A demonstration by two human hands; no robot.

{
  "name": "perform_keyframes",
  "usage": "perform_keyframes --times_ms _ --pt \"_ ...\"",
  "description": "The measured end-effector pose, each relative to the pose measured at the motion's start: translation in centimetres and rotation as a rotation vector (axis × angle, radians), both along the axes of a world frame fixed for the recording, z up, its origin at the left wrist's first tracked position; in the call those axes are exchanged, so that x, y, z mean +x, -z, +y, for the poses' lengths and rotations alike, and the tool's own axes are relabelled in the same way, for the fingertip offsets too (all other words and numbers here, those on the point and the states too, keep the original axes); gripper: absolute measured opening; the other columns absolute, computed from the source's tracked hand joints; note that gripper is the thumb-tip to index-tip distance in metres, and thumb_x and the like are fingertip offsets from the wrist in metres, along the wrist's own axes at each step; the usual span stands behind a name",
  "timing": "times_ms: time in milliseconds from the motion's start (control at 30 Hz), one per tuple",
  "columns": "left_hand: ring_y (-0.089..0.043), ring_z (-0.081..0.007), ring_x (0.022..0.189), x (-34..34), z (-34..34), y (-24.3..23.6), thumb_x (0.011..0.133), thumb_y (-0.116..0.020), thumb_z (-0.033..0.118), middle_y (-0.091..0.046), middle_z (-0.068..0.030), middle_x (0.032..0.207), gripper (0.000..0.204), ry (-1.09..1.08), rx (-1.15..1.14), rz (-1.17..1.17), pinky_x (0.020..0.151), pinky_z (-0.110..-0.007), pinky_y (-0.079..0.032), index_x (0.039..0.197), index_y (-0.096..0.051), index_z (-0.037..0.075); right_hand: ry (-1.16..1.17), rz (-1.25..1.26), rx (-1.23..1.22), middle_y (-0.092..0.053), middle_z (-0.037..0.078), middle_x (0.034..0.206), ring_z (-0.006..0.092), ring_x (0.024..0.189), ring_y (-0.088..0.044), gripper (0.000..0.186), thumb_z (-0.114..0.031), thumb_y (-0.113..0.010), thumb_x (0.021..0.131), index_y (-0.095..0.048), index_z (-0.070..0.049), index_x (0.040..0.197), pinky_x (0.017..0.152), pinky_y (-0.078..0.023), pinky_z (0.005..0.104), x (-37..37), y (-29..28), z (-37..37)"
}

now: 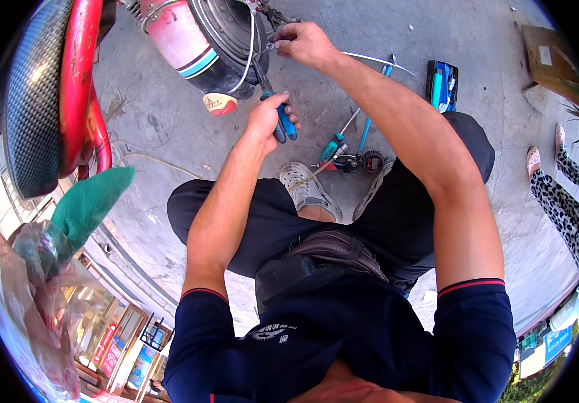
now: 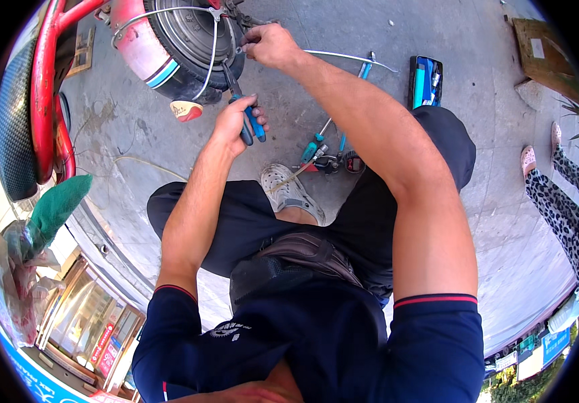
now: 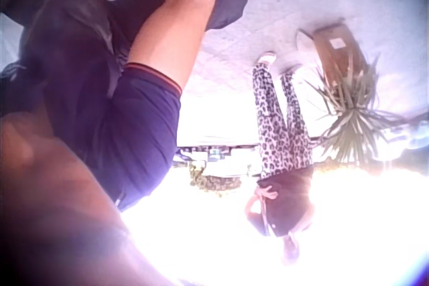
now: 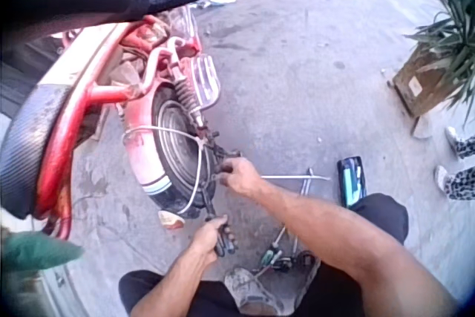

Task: The person uses pliers to work on the wiring near the rear wheel of an electric scooter, walks to a toolbox to retrieve more tools, and uses a metal prying tool to manipulate the wheel assembly.

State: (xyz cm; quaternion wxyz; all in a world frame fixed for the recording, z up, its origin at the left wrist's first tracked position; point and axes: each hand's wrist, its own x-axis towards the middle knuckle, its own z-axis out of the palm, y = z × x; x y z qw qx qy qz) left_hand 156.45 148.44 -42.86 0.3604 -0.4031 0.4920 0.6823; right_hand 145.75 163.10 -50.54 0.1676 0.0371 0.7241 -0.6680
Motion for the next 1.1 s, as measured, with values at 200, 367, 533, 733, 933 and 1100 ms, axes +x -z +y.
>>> perform_keyframes --times_ms 200,367,533,733,933,1100 --pt "-0.053 -0.0168 0.065 -0.1 -0.5 -0.4 0.098 -0.056 0.021 -0.049 -0.0005 0.07 0.015 0.023 -0.004 -0.003 0.064 -0.037 -0.047 0.091 -0.047 0.011 0.012 -0.057 -0.014 -0.073 0.008 0.087 0.0139 0.08 -0.069 0.018 -0.009 -0.067 0.092 -0.071 0.002 0.106 0.075 -0.058 0.0294 0.2 -0.9 -1.5" --pt "-0.054 -0.017 0.065 -0.1 -0.1 -0.3 0.097 -0.057 0.021 -0.05 -0.0006 0.07 0.016 0.031 -0.027 -0.012 0.063 -0.038 -0.048 0.091 -0.048 0.011 0.055 -0.066 -0.039 -0.075 0.009 0.083 0.0182 0.078 -0.072 0.019 -0.017 -0.069 0.087 -0.075 -0.005 0.1 0.076 -0.057 0.0335 0.1 0.2 -1.7" --pt "-0.054 -0.0173 0.065 -0.2 -0.2 -0.3 0.097 -0.058 0.021 -0.05 -0.0008 0.071 0.016 0.028 -0.019 -0.014 0.063 -0.038 -0.048 0.091 -0.048 0.01 0.051 0.107 0.111 -0.074 0.011 0.088 0.0219 0.082 -0.072 0.021 -0.017 -0.069 0.086 -0.074 -0.004 0.102 0.077 -0.056 0.0348 -0.1 0.2 -1.9" --pt "-0.054 -0.0169 0.065 -0.1 -0.3 -0.3 0.097 -0.058 0.021 -0.049 -0.0007 0.07 0.016 0.031 -0.037 -0.013 0.063 -0.037 -0.048 0.091 -0.048 0.01 0.056 0.092 0.142 -0.074 0.011 0.085 0.0196 0.08 -0.071 0.021 -0.016 -0.069 0.087 -0.073 -0.002 0.102 0.075 -0.056 0.0334 0.1 -1.0 -1.9" --pt "-0.054 -0.0168 0.065 -0.1 -0.3 -0.1 0.097 -0.057 0.021 -0.049 -0.0007 0.07 0.015 0.034 -0.017 -0.003 0.063 -0.037 -0.048 0.091 -0.049 0.01 0.09 -0.013 0.109 -0.075 0.013 0.092 0.027 0.089 -0.072 0.022 -0.021 -0.07 0.084 -0.076 -0.009 0.101 0.082 -0.055 0.0392 0.3 0.0 -2.1" --pt "-0.054 -0.0168 0.065 -0.1 -0.2 -0.2 0.097 -0.057 0.022 -0.05 -0.0005 0.07 0.015 0.042 -0.035 -0.005 0.063 -0.037 -0.048 0.091 -0.049 0.01 0.066 -0.162 -0.09 -0.074 0.01 0.084 0.018 0.075 -0.072 0.019 -0.019 -0.072 0.087 -0.075 -0.004 0.098 0.068 -0.059 0.0339 -0.2 -0.4 -2.1"
